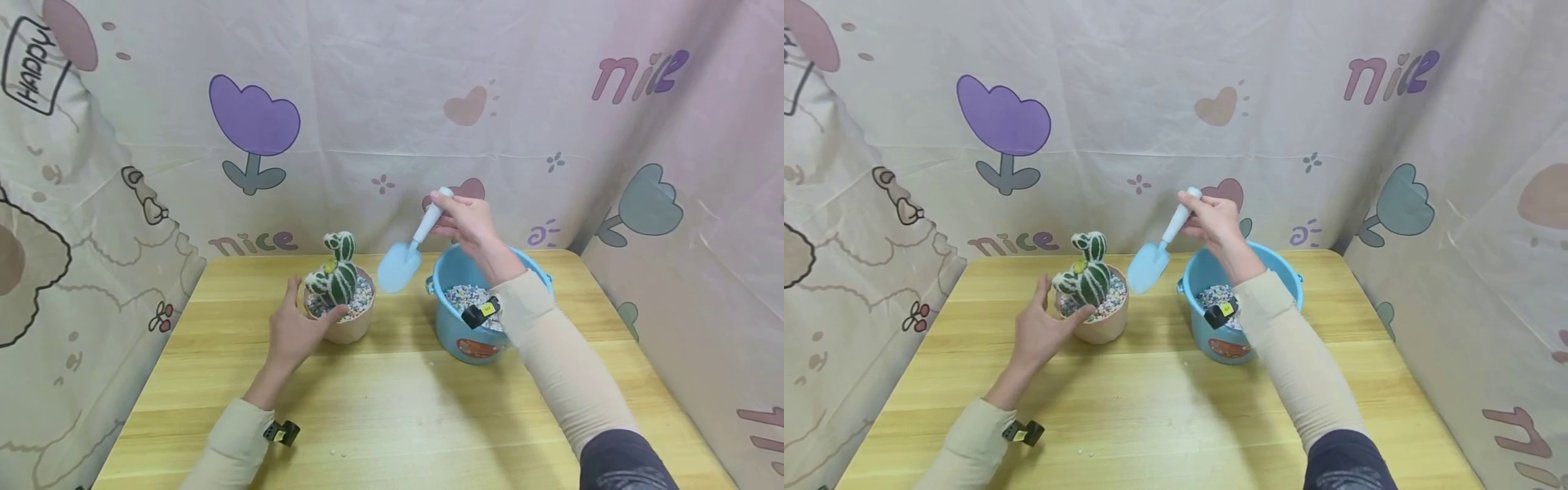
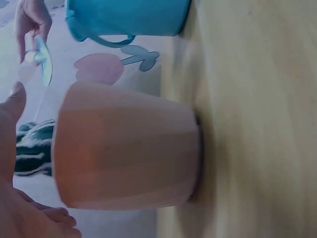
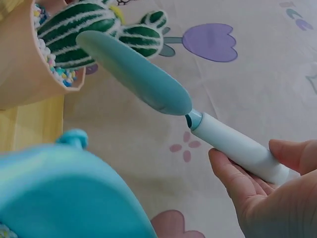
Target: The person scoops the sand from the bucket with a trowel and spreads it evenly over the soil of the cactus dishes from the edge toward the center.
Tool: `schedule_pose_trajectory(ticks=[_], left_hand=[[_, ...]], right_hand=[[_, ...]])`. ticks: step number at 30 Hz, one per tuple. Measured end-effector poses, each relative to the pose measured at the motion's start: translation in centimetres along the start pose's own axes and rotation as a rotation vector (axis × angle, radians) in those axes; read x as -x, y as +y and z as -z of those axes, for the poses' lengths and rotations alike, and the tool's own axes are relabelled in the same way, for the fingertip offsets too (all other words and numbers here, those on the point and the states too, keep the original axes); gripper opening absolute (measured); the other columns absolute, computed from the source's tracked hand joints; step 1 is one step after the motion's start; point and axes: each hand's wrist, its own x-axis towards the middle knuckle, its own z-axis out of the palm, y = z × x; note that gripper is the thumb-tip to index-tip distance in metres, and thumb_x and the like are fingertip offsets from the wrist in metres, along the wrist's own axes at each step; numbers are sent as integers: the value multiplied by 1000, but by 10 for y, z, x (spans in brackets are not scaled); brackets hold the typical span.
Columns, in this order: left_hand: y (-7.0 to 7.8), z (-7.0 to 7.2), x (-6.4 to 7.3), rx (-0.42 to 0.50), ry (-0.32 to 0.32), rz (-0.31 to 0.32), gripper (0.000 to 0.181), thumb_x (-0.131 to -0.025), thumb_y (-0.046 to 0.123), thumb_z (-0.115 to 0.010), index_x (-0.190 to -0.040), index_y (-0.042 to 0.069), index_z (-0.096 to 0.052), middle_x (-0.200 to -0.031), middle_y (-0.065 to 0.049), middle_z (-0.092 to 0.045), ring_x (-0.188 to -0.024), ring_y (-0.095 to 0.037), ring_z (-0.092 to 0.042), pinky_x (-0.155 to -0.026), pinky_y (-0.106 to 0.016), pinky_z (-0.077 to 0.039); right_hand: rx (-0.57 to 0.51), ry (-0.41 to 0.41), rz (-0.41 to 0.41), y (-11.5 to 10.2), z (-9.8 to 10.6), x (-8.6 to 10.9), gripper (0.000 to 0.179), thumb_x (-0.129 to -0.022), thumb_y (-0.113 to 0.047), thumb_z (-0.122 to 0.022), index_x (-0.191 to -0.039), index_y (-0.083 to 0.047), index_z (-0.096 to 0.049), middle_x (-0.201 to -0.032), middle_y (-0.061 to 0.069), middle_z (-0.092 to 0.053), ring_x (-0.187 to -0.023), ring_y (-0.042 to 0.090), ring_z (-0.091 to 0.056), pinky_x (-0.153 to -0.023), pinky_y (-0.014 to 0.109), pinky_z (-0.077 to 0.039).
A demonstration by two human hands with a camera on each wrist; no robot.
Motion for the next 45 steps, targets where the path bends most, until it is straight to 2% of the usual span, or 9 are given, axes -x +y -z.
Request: schedule_pose_trajectory(ticks=[4, 9, 13, 16, 20, 24, 31, 37, 45], left_hand=[[7, 8, -5, 77, 89, -106, 105, -93, 52, -76, -168, 6, -19, -171, -15, -33, -151, -46, -42, -127, -61, -33], [25, 12, -8, 200, 301, -296, 75, -98, 32, -71, -163, 11, -39, -160, -15, -50, -149, -36, -49, -124, -45, -42], [47, 12, -5, 315, 501, -433, 52, -95, 18, -72, -146, 10, -63, -136, -17, -71, -129, -22, -69, -114, -26, -51], [63, 10, -1, 376, 547, -504, 39, -95, 10, -71, -134, 6, -71, -121, -18, -78, -115, -9, -75, -106, -20, -56], [81, 4, 6, 437, 449, -532, 27, -97, 4, -68, -123, -1, -74, -108, -22, -80, -101, 2, -75, -94, -18, -60], [95, -5, 9, 458, 283, -483, 17, -100, 3, -68, -112, -6, -76, -97, -21, -80, -87, 2, -75, -83, -16, -62], [114, -25, 10, 436, -47, -238, 29, -102, 16, -70, -128, 4, -73, -107, -17, -80, -97, -28, -80, -77, -19, -64], [125, -45, 1, 389, -189, -82, 40, -101, 26, -69, -136, 7, -70, -115, -16, -80, -105, -30, -79, -81, -29, -65], [122, -76, -2, 529, -395, 89, 34, -102, 18, -67, -120, -11, -73, -102, -28, -78, -94, -38, -80, -82, -40, -67]], right_hand=[[-11, -15, -7, -8, 13, 0, 16, -105, -16, -67, -111, -1, -68, -78, 3, -78, -74, 16, -80, -71, 31, -68], [-54, -63, -24, -19, 32, 1, 16, -111, -17, -54, -113, -2, -60, -87, 6, -77, -82, 18, -80, -77, 31, -68], [-50, -94, -21, -27, 46, 4, 22, -112, -21, -48, -122, -3, -56, -102, 8, -73, -95, 20, -77, -101, 39, -62], [-23, -97, -4, -32, 56, 7, 24, -112, -24, -47, -126, -5, -54, -108, 8, -69, -102, 20, -74, -118, 48, -48], [-23, -79, 33, -39, 69, 10, 22, -112, -23, -49, -124, -6, -53, -106, 7, -69, -105, 22, -72, -124, 53, -40], [-7, -64, 63, -45, 81, 12, 26, -110, -24, -52, -128, -6, -55, -108, 7, -69, -107, 22, -72, -125, 53, -39], [34, -41, 59, -41, 99, 16, 29, -109, -25, -55, -130, -5, -55, -110, 7, -67, -110, 23, -71, -124, 50, -41], [140, -18, 53, -30, 109, 18, 31, -109, -27, -57, -132, -7, -58, -113, 5, -70, -115, 23, -71, -119, 47, -46], [261, -20, 48, -13, 120, 20, 38, -110, -29, -54, -137, -3, -57, -115, 6, -70, -119, 22, -70, -117, 47, -49]])
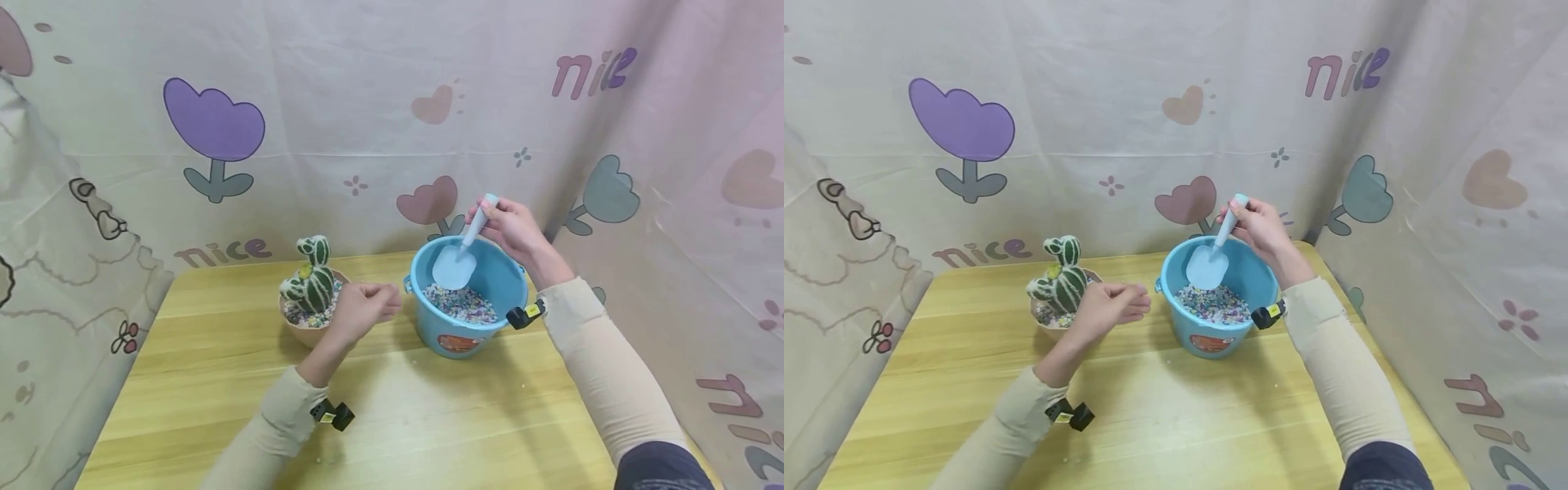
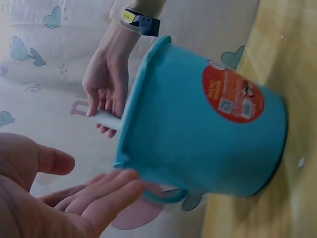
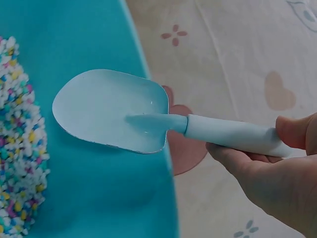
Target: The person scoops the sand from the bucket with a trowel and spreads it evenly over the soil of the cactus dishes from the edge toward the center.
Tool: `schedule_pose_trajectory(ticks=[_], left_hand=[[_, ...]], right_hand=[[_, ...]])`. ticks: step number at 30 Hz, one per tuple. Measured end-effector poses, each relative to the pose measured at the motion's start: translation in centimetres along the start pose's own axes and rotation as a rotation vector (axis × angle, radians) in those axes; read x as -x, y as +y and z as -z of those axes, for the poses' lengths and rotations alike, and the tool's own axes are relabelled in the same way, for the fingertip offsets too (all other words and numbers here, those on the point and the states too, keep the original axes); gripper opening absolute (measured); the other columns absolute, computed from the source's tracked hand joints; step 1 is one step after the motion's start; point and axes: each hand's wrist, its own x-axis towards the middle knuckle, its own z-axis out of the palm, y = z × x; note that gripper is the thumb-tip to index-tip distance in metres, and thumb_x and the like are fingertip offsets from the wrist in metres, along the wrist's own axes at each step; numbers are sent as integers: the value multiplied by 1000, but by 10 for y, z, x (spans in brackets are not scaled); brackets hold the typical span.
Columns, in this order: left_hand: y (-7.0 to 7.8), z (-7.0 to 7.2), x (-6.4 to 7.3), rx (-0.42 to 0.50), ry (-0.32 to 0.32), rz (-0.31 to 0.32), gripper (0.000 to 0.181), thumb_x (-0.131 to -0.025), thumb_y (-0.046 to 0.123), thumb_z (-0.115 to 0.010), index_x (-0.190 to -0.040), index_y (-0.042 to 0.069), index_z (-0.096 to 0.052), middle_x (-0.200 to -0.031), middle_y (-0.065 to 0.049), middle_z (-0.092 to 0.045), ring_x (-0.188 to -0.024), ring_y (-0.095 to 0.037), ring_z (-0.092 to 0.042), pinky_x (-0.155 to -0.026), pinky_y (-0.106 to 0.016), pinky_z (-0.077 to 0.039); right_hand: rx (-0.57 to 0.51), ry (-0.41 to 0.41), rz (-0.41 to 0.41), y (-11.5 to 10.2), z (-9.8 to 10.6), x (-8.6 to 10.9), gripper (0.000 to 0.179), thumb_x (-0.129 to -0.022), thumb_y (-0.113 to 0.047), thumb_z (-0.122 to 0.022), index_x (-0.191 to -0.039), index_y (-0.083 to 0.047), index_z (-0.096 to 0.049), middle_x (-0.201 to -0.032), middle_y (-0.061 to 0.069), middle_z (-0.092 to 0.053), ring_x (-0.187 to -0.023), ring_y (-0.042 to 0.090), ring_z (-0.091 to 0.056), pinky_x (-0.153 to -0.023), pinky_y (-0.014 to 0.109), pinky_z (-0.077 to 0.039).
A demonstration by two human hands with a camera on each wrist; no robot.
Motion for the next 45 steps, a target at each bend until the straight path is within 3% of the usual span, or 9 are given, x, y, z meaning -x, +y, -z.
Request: schedule_pose_trajectory(ticks=[5, 9, 16, 20, 25, 31, 39, 45], left_hand=[[-10, -11, -3, 73, -145, 97, 37, -102, 22, -70, -122, -9, -72, -100, -27, -78, -88, -35, -81, -80, -42, -68], [-14, -18, -6, 118, -189, 139, 37, -101, 24, -72, -123, -6, -72, -99, -24, -79, -81, -26, -81, -81, -44, -68], [-22, -27, -12, 165, -208, 107, 30, -101, 18, -71, -118, -7, -73, -94, -20, -80, -75, -18, -79, -82, -42, -68], [-26, -25, -14, 173, -235, 61, 29, -101, 14, -71, -119, -9, -72, -98, -22, -79, -77, -17, -79, -84, -40, -68], [-28, -22, -16, 187, -275, 27, 31, -102, 13, -70, -121, -11, -71, -100, -23, -79, -78, -16, -79, -84, -39, -68], [-28, -22, -16, 188, -274, 21, 28, -102, 12, -69, -118, -11, -72, -98, -22, -80, -79, -17, -80, -84, -39, -68], [-22, -27, -15, 260, -287, 134, 32, -103, 12, -67, -124, -12, -70, -99, -24, -79, -79, -19, -81, -82, -40, -68], [-20, -30, -14, 295, -239, 186, 31, -103, 10, -66, -124, -12, -69, -97, -24, -80, -78, -19, -81, -81, -37, -68]], right_hand=[[75, -30, -4, 10, 1, -1, 38, -111, -27, -52, -139, -1, -56, -120, 8, -69, -130, 30, -64, -121, 49, -46], [122, -71, -3, 17, 2, -2, 40, -112, -25, -51, -142, 2, -52, -133, 16, -64, -139, 37, -56, -125, 51, -42], [204, -113, -2, 26, 7, 0, 46, -113, -23, -48, -150, 4, -47, -153, 29, -50, -148, 39, -48, -127, 51, -38], [251, -123, 16, 30, 10, 1, 49, -113, -24, -48, -151, 7, -45, -153, 29, -51, -148, 39, -49, -126, 52, -38], [363, -119, 75, 36, 12, 2, 44, -112, -26, -53, -144, 4, -53, -146, 27, -60, -142, 39, -56, -122, 54, -43], [476, -169, 152, 43, 15, 2, 38, -112, -24, -53, -138, 3, -56, -137, 26, -64, -136, 39, -59, -121, 58, -43], [542, -191, 109, 51, 15, 3, 35, -113, -20, -50, -133, 9, -54, -132, 32, -65, -131, 45, -62, -115, 54, -49], [550, -188, 59, 53, 14, 4, 39, -114, -19, -47, -137, 12, -51, -135, 34, -64, -132, 47, -62, -112, 53, -52]])
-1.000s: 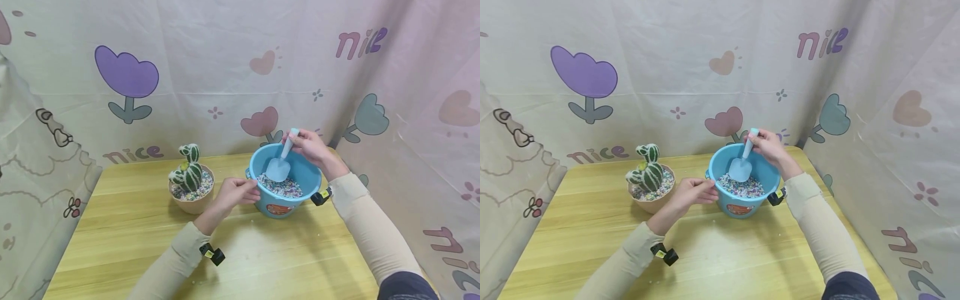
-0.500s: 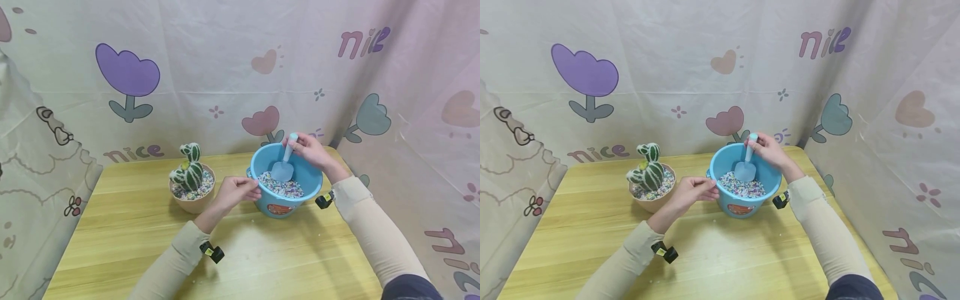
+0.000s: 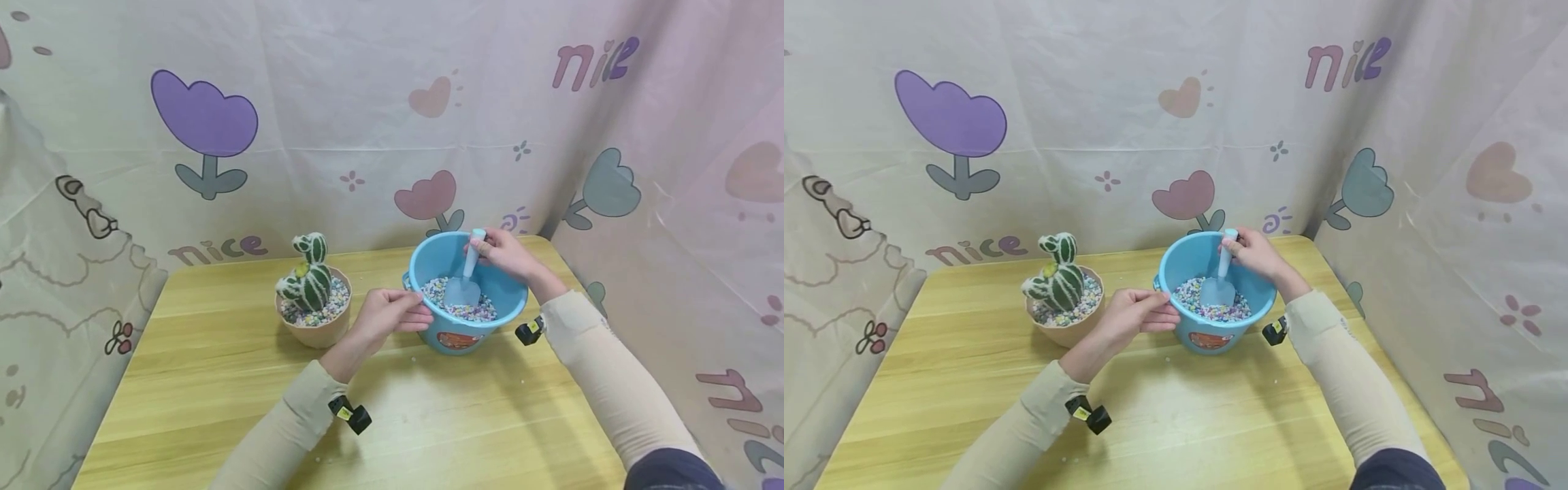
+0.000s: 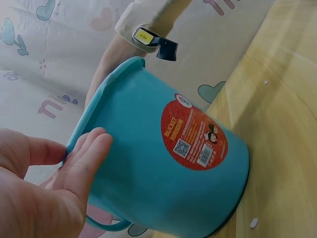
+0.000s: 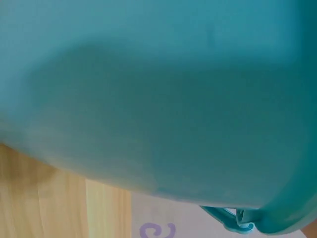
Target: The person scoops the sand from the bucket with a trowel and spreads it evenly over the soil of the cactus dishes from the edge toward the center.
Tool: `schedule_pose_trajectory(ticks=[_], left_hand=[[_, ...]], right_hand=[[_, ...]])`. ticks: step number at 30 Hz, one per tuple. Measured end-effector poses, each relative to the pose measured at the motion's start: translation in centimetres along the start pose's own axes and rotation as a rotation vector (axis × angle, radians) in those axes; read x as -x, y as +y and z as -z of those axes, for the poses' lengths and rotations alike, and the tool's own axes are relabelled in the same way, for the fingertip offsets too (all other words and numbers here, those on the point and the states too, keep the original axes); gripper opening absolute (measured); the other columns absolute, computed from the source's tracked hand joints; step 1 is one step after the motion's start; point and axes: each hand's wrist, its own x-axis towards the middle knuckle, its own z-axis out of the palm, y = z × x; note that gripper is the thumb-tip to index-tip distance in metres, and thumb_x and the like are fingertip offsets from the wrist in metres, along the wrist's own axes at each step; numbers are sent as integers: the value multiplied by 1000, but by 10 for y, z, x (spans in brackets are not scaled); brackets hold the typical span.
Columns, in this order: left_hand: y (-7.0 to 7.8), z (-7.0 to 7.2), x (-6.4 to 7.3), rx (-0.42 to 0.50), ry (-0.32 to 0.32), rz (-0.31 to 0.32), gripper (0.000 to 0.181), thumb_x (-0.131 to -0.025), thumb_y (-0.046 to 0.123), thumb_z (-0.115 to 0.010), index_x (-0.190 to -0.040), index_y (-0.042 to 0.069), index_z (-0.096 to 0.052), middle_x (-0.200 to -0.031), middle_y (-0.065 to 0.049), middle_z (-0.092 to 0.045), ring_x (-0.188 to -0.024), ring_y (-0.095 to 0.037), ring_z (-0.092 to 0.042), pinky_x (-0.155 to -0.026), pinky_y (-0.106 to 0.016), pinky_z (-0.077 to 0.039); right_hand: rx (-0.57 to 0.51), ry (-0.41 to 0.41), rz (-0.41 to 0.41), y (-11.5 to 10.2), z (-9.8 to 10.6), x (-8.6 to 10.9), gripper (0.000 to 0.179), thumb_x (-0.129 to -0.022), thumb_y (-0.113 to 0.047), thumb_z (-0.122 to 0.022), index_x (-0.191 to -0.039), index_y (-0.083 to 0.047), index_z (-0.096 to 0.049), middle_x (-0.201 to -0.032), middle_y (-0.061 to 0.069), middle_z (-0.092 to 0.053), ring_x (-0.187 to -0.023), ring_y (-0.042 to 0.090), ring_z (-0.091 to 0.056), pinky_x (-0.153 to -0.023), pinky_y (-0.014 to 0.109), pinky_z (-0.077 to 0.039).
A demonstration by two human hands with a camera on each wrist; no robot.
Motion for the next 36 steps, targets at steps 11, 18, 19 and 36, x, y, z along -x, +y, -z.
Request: schedule_pose_trajectory(ticks=[11, 18, 19, 36], left_hand=[[-1, -2, 1, 28, 41, 1, 33, -103, 9, -66, -128, -13, -66, -98, -24, -79, -80, -21, -81, -81, -37, -67], [-1, -3, 3, 24, 35, -2, 32, -103, 9, -66, -126, -13, -67, -99, -25, -79, -81, -21, -81, -82, -36, -67], [-1, -3, 3, 24, 36, -2, 31, -103, 9, -66, -126, -13, -67, -99, -25, -79, -81, -21, -81, -82, -36, -67], [0, -4, 4, 2, 35, -26, 26, -102, 8, -67, -121, -10, -71, -101, -27, -78, -83, -23, -81, -84, -38, -67]], right_hand=[[-24, 8, -55, -7, -8, -4, 42, -113, -23, -49, -139, 10, -52, -135, 33, -65, -133, 47, -62, -113, 54, -52], [-76, -25, -90, -3, -17, -6, 41, -113, -23, -49, -136, 11, -53, -129, 34, -66, -127, 47, -66, -110, 53, -55], [-84, -30, -88, -3, -18, -6, 42, -113, -24, -50, -136, 11, -54, -129, 33, -67, -127, 46, -66, -110, 52, -55], [118, -13, 63, 1, -21, -5, 39, -100, -12, -70, -130, 6, -53, -114, 25, -75, -103, 33, -75, -102, 51, -60]])
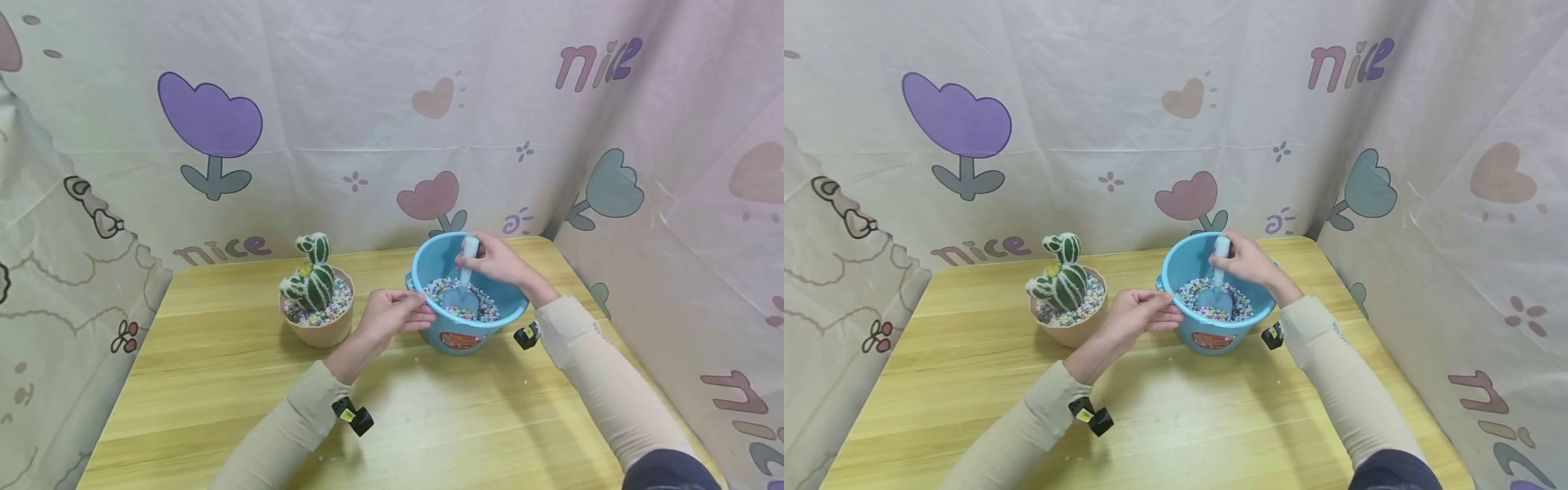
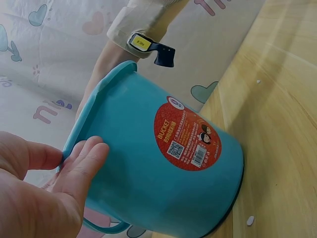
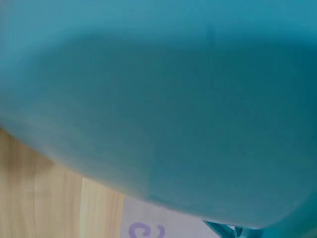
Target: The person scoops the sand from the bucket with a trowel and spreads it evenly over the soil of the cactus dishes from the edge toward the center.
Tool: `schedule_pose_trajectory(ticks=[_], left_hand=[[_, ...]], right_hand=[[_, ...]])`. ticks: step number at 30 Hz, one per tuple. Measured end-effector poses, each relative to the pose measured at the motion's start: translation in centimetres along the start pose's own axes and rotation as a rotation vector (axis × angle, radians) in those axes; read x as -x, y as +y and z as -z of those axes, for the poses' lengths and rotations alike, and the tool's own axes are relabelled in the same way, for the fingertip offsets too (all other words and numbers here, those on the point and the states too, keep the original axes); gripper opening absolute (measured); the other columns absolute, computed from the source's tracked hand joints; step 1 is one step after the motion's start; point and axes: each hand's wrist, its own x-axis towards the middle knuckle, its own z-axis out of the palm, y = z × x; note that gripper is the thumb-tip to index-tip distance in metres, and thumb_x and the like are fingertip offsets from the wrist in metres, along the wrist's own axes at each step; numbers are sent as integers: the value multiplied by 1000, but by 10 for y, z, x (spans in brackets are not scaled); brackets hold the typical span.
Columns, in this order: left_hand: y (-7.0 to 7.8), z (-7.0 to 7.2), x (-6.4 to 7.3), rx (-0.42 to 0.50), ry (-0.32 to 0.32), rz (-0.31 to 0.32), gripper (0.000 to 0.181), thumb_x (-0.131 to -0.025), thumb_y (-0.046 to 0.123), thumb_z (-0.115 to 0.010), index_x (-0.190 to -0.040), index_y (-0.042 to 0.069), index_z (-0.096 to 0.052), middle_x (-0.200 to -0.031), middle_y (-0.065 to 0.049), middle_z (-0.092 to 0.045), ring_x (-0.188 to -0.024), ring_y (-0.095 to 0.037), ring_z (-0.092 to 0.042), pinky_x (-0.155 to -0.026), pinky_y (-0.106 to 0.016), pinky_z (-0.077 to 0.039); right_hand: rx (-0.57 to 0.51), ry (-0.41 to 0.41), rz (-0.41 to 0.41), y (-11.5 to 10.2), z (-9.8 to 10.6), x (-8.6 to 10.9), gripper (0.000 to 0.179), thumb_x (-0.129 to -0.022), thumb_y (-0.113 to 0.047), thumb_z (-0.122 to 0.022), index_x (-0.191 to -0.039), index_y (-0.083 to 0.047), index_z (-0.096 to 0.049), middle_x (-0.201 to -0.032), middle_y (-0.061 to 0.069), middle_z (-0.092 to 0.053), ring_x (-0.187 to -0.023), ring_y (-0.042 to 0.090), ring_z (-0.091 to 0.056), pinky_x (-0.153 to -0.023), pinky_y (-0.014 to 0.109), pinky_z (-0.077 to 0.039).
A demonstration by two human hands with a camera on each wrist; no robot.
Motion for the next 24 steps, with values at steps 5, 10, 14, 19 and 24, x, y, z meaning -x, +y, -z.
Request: schedule_pose_trajectory(ticks=[5, 10, 14, 19, 24], left_hand=[[-1, 0, -1, -9, -3, -7, 26, -102, 7, -67, -121, -10, -70, -101, -27, -78, -83, -22, -81, -84, -38, -67], [0, 0, 1, -12, 7, -6, 26, -102, 7, -67, -122, -10, -70, -101, -27, -78, -83, -22, -81, -84, -38, -67], [0, -1, 1, -11, 21, -6, 25, -102, 7, -67, -120, -10, -71, -101, -27, -78, -83, -22, -81, -83, -37, -67], [-1, -2, 1, -5, 29, -15, 24, -102, 7, -67, -119, -10, -71, -100, -28, -78, -83, -22, -81, -82, -37, -67], [-1, -3, 2, 1, 31, -26, 24, -102, 5, -67, -119, -11, -71, -101, -29, -78, -83, -22, -81, -82, -37, -67]], right_hand=[[-58, -56, -3, 1, -1, -1, 36, -108, -11, -56, -136, 6, -42, -113, 27, -72, -101, 35, -76, -90, 43, -64], [-87, -71, -4, 3, -3, -1, 36, -111, -13, -50, -140, 5, -37, -114, 29, -68, -101, 36, -74, -88, 38, -65], [-92, -76, -8, 4, -3, -1, 33, -112, -15, -49, -136, 4, -37, -112, 28, -68, -100, 35, -74, -94, 48, -65], [-118, -85, -32, 4, -1, 0, 32, -112, -16, -48, -134, 5, -36, -112, 26, -67, -104, 37, -73, -100, 54, -62], [-147, -86, -43, 4, 1, 0, 28, -112, -16, -48, -130, 4, -40, -112, 26, -66, -106, 40, -71, -103, 58, -59]])
